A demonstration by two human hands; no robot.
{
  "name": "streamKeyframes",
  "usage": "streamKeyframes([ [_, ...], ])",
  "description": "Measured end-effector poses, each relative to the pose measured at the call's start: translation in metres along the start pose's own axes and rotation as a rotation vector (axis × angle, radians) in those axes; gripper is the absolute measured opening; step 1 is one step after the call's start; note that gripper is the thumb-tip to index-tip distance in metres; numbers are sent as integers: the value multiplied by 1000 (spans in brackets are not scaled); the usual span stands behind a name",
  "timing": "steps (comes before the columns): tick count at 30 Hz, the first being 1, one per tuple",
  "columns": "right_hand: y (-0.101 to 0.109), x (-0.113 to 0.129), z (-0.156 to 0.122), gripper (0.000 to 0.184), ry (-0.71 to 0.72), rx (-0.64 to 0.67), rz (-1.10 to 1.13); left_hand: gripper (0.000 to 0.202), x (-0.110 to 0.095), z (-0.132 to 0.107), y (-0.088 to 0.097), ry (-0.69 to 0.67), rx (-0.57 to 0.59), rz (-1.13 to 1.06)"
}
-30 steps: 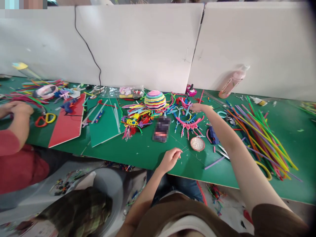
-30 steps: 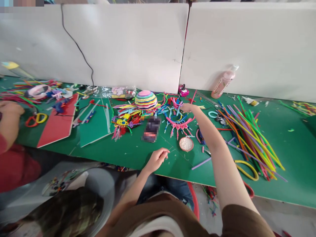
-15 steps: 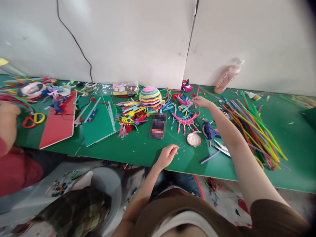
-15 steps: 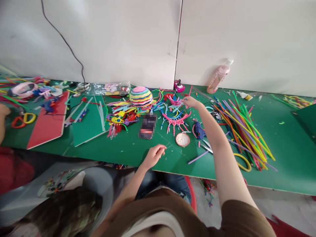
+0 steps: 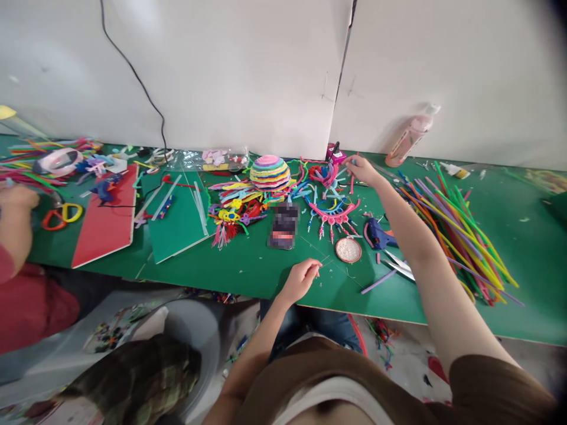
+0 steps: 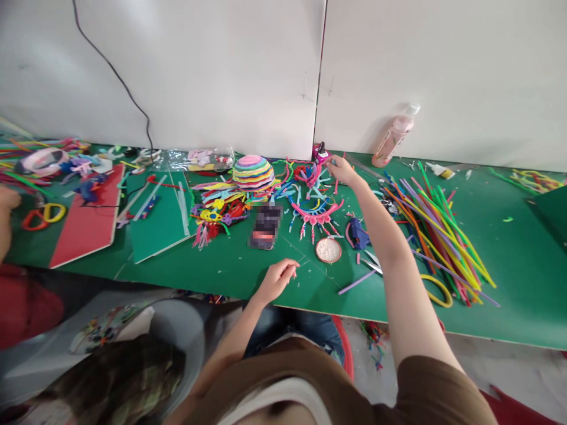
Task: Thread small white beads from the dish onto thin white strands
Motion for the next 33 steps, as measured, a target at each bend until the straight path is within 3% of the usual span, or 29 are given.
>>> streamKeyframes([
  [6, 28, -11, 2, 27, 28, -50, -153, 30, 1, 0, 1, -14, 3, -7],
  [11, 38, -25, 0, 24, 35, -96, -115, 29, -1, 0, 1, -16, 4, 1],
  [14, 32, -25, 0, 22, -1, -109, -1, 29, -1, 0, 1, -16, 10, 9],
  [18, 10, -6, 1, 23, -49, -94, 109, 29, 0, 0, 1, -20, 9, 5],
  [23, -13, 14, 4, 36, -88, 6, -265, 28, 2, 0, 1, -21, 4, 0],
  [28, -8, 0, 7, 38, -75, -37, -462, 28, 0, 0, 1, -18, 8, 10],
  [33, -8, -26, 8, 33, -141, 30, -546, 28, 0, 0, 1, -11, -1, 12],
])
Point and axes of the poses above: each hand's wrist, its own z-axis towards the middle knuckle, its own y-axis out of the back of the hand, x = y × z, the point moved 3 cm from there along z, towards the middle knuckle, and after that the axes turned 2 degrees about -x, right-handed, at the moved point
